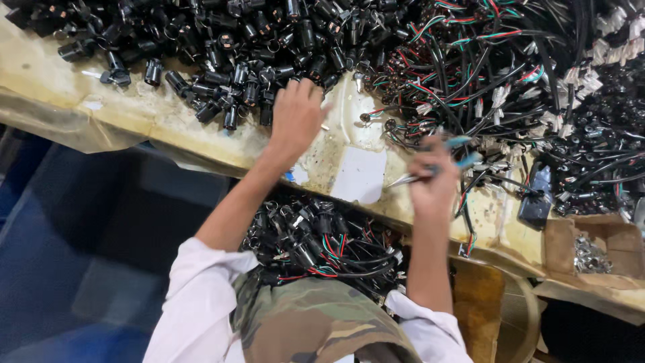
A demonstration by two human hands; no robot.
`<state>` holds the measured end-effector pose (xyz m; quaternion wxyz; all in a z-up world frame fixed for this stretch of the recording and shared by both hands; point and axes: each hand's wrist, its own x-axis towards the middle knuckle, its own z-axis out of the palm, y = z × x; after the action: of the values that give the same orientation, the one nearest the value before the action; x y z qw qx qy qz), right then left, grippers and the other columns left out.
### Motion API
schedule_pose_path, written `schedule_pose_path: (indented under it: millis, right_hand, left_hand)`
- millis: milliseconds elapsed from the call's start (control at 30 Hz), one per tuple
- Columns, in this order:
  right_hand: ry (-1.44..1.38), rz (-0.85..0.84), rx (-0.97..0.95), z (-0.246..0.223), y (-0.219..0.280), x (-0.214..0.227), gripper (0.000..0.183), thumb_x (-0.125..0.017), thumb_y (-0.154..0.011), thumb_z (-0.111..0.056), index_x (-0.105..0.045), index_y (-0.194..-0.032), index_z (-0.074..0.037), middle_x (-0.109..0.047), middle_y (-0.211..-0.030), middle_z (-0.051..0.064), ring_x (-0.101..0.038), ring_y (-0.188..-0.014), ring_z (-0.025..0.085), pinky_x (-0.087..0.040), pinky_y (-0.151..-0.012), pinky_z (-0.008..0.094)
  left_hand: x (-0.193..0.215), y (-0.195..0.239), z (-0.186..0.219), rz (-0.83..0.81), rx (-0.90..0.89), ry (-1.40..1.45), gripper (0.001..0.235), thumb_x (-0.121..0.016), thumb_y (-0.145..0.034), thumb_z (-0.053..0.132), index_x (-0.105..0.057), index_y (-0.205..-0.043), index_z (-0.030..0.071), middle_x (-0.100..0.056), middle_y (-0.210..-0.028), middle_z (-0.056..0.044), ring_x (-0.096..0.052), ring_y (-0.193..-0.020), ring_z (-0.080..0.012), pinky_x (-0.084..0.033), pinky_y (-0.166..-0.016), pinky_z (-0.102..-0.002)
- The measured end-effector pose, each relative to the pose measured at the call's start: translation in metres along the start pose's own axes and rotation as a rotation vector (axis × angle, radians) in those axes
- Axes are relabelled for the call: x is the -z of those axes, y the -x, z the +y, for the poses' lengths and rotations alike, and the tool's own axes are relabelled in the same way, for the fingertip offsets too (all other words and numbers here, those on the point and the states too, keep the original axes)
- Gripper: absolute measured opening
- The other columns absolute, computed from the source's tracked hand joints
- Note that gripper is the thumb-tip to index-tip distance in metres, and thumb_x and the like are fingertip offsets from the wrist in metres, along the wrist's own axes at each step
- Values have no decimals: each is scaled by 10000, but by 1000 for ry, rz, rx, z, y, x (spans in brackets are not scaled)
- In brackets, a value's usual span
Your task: The person repeatedly picks up black cylindrical components and wire harnesses from a table, uses blue-handled pliers to crimp or secure the wires to the components, and places the assembled units back on the table. The process is continuous and repetitive throughout the clip.
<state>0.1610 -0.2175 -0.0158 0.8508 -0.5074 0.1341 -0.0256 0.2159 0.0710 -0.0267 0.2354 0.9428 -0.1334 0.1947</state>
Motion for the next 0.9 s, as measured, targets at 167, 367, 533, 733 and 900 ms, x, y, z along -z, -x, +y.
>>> schedule_pose_path:
  millis: [167, 367, 533, 733, 900]
  right_hand:
    - [-403, -445, 195, -47, 39, -8, 185, -715, -1071, -240, -678, -941, -114, -660, -892, -23, -553, -725, 57, -430, -604, 188]
    - [1333, -404, 726, 0, 46, -60, 217, -859, -831, -174, -730, -964, -60, -689, -900, 112, -658, -774, 288, -498, -690, 403]
    - [1289, -635, 394, 19, 34, -51, 274, -828, -842, -174, -727, -1066, -54, -709, -992, 119, -690, -829, 325, -537, -733, 396]
    - [1524, -410, 673, 31, 43, -49, 288, -776, -771, -72, -724, -1055, -75, -708, -1016, 115, -684, -949, 359, -515, -788, 431]
    - [1539, -394, 312, 33, 44, -47, 268, -783, -818, -112, -730, -1078, -69, -725, -987, 140, -688, -911, 353, -507, -776, 394]
  left_hand:
    - [-27, 1, -17, -12, -3, -275, 226, -788, -863, 199, -705, -1033, 75, -648, -1060, -84, -564, -1063, -267, -418, -891, -431]
    - [34, 54, 19, 102, 76, 735, 398, -817, -883, 147, -661, -1224, 16, -709, -1140, -106, -696, -1051, -248, -536, -928, -373]
    - [68, 92, 44, 222, -2, 761, 455, -887, -819, 99, -646, -1205, 71, -707, -1146, -113, -708, -1052, -230, -558, -912, -327]
    - [76, 114, 61, 19, 242, 1148, 448, -828, -943, 155, -497, -1232, 67, -693, -1089, -54, -670, -986, -126, -558, -904, -310]
    - [83, 113, 61, -83, 85, 1198, 326, -674, -975, 270, -583, -1173, 27, -585, -1062, -77, -557, -1006, -176, -458, -926, -315]
